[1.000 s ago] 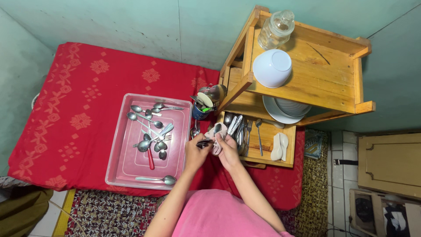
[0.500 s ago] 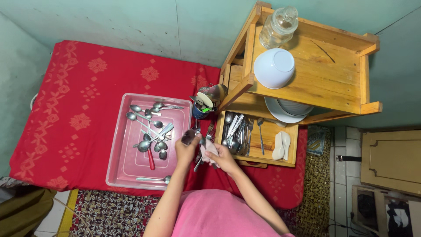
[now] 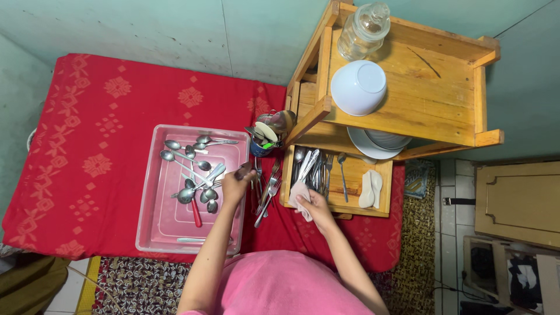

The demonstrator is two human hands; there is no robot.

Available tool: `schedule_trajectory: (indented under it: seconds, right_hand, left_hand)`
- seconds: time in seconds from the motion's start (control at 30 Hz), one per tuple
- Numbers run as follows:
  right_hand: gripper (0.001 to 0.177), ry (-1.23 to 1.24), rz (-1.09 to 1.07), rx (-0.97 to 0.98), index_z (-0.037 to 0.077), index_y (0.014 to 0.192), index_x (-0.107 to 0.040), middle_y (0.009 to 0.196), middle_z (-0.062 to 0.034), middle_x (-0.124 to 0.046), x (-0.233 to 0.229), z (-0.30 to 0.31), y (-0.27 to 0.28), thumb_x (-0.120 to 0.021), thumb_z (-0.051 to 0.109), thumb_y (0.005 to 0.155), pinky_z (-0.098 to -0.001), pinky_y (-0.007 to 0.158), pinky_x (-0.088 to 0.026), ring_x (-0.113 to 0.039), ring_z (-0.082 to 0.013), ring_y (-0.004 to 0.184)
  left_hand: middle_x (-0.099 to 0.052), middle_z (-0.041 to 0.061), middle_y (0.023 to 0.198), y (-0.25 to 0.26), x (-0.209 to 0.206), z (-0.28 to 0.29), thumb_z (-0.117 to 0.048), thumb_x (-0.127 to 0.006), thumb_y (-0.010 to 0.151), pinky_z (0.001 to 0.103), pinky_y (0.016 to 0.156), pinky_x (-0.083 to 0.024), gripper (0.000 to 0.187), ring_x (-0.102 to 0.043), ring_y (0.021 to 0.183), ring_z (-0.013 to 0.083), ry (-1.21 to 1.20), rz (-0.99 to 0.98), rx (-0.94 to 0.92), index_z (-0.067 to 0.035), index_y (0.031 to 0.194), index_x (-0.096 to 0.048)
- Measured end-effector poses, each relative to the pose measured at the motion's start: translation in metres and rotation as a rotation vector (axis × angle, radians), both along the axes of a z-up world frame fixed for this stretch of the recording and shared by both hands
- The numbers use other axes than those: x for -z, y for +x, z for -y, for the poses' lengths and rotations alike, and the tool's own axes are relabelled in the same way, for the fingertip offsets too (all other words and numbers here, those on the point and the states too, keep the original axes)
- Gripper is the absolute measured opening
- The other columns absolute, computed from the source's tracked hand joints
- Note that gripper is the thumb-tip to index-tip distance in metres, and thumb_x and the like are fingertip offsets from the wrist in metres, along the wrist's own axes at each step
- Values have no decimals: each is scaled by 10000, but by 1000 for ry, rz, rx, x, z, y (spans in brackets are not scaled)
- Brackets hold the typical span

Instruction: The person wipes spoons and forks with a cloth and places them into a wooden drawer. The person handles the cutlery items individually, moving them from a plastic tray to the drawer.

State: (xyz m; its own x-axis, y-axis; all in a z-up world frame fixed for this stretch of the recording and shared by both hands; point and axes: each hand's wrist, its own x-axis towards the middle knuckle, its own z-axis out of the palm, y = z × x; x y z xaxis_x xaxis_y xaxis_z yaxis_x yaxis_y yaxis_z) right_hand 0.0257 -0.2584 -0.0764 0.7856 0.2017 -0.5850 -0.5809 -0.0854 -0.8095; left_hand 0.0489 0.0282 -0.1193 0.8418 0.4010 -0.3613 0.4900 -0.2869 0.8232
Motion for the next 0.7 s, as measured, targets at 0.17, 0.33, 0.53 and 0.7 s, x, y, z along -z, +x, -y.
schedule_trajectory:
  seconds: [0.17, 0.33, 0.53, 0.7]
  right_hand:
    - [405, 81, 103, 34, -9, 1255, -645, 1039, -101, -751, -20, -25, 17, -743, 197, 920, -263, 742, -590, -714, -150, 881]
    - [422, 124, 236, 38, -3, 1269, -614, 1121, -68, -737, -33, -56, 37, -771, 132, 901, -232, 837, -558, -700, -110, 1001]
    - [279, 91, 404, -6, 10, 1174, -676, 1015, -43, -754, -29, -61, 51, -749, 109, 923, -242, 798, -564, -692, -82, 891]
    - [216, 46, 567, 99, -3, 1105, -693, 969, -33, -738, -45, -47, 61, -761, 83, 919, -237, 779, -528, -648, -57, 856]
  left_hand:
    - [-774, 170, 948, 6, 12, 2, -397, -847, 755, 394, 814, -555, 529, -742, 876, 275, -6, -9, 173, -27, 1126, -771]
    - [-785, 122, 1015, -11, 29, 25, -320, -787, 819, 347, 861, -555, 477, -742, 930, 221, -389, -39, 252, 17, 1149, -717]
    - [-665, 35, 768, -26, -37, 43, -218, -607, 999, 282, 547, -487, 256, -591, 604, 124, -848, -78, 334, 31, 978, -662]
    - [-605, -22, 728, -41, -79, 42, -281, -664, 1010, 225, 483, -354, 227, -480, 549, 39, -839, 55, 301, -58, 994, -699]
